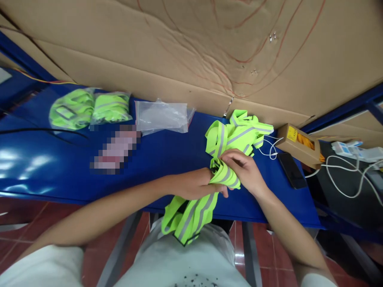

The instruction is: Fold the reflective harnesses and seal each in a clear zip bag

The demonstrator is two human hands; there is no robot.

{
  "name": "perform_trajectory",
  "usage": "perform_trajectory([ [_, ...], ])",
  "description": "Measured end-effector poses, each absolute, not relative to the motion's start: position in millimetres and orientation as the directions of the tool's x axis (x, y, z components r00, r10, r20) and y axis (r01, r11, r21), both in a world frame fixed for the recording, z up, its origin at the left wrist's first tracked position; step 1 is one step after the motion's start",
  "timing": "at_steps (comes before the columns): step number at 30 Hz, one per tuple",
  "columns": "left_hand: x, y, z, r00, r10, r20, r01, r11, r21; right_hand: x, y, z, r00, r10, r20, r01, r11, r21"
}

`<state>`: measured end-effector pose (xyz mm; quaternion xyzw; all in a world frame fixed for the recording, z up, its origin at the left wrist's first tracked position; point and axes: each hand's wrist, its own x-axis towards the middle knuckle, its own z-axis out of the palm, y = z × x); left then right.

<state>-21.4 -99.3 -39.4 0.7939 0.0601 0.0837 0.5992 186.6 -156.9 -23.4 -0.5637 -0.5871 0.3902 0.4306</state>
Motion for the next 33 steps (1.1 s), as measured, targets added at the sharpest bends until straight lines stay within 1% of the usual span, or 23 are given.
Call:
perform_trajectory([
  [2,-19,-90,-41,0.973,0.222,0.064,-0.022,-0.187,0.982,189,-156,-21,-0.046,0.993,0.105,0.413,0.115,-0.903],
  [4,-16,-87,-46,0.959,0.278,0.050,-0.037,-0.055,0.998,190,-158,-18,-0.174,0.981,0.084,0.491,0.161,-0.856],
  [5,-16,-88,-50,0.950,0.311,0.033,-0.041,0.020,0.999,188,-159,-18,-0.226,0.970,0.085,0.532,0.196,-0.824],
  [7,-15,-92,-56,0.939,0.341,-0.030,-0.048,0.220,0.974,184,-159,-20,-0.240,0.963,0.122,0.596,0.246,-0.764],
  [8,-14,-95,-58,0.940,0.335,-0.066,-0.055,0.340,0.939,182,-159,-23,-0.209,0.966,0.152,0.615,0.251,-0.748],
  [10,-14,-102,-61,0.943,0.308,-0.123,-0.081,0.574,0.815,178,-156,-30,-0.146,0.965,0.216,0.620,0.260,-0.741],
  [12,-14,-106,-64,0.944,0.292,-0.155,-0.106,0.711,0.695,177,-155,-34,-0.123,0.957,0.263,0.608,0.282,-0.742],
  [13,-14,-107,-65,0.944,0.285,-0.167,-0.103,0.736,0.669,178,-155,-35,-0.112,0.952,0.284,0.601,0.293,-0.744],
  [15,-14,-107,-67,0.955,0.224,-0.192,-0.034,0.731,0.682,182,-157,-34,-0.069,0.956,0.284,0.558,0.273,-0.783],
  [16,-15,-107,-68,0.964,0.181,-0.196,0.013,0.703,0.711,184,-158,-33,-0.040,0.969,0.245,0.509,0.230,-0.829],
  [17,-16,-106,-68,0.971,0.143,-0.193,0.051,0.661,0.748,186,-159,-32,-0.015,0.984,0.178,0.435,0.167,-0.885],
  [19,-17,-106,-67,0.981,0.085,-0.174,0.097,0.564,0.820,188,-160,-30,0.011,1.000,-0.005,0.224,-0.007,-0.975],
  [20,-18,-106,-66,0.984,0.067,-0.163,0.104,0.523,0.846,188,-160,-30,0.010,0.995,-0.100,0.109,-0.100,-0.989],
  [22,-18,-107,-66,0.987,0.060,-0.151,0.105,0.473,0.875,187,-160,-30,-0.010,0.966,-0.257,-0.081,-0.257,-0.963],
  [24,-17,-108,-69,0.985,0.095,-0.145,0.089,0.444,0.892,186,-158,-32,-0.027,0.936,-0.350,-0.191,-0.348,-0.918],
  [26,-15,-108,-74,0.977,0.148,-0.155,0.079,0.422,0.903,185,-157,-34,-0.020,0.927,-0.373,-0.232,-0.368,-0.900],
  [28,-13,-108,-79,0.972,0.168,-0.167,0.080,0.429,0.900,183,-157,-37,0.000,0.928,-0.372,-0.235,-0.362,-0.902],
  [31,-13,-110,-79,0.978,0.131,-0.160,0.084,0.453,0.887,181,-158,-42,-0.025,0.916,-0.400,-0.203,-0.397,-0.895],
  [33,-13,-112,-77,0.983,0.107,-0.150,0.094,0.406,0.909,179,-158,-45,-0.034,0.924,-0.381,-0.149,-0.382,-0.912],
])
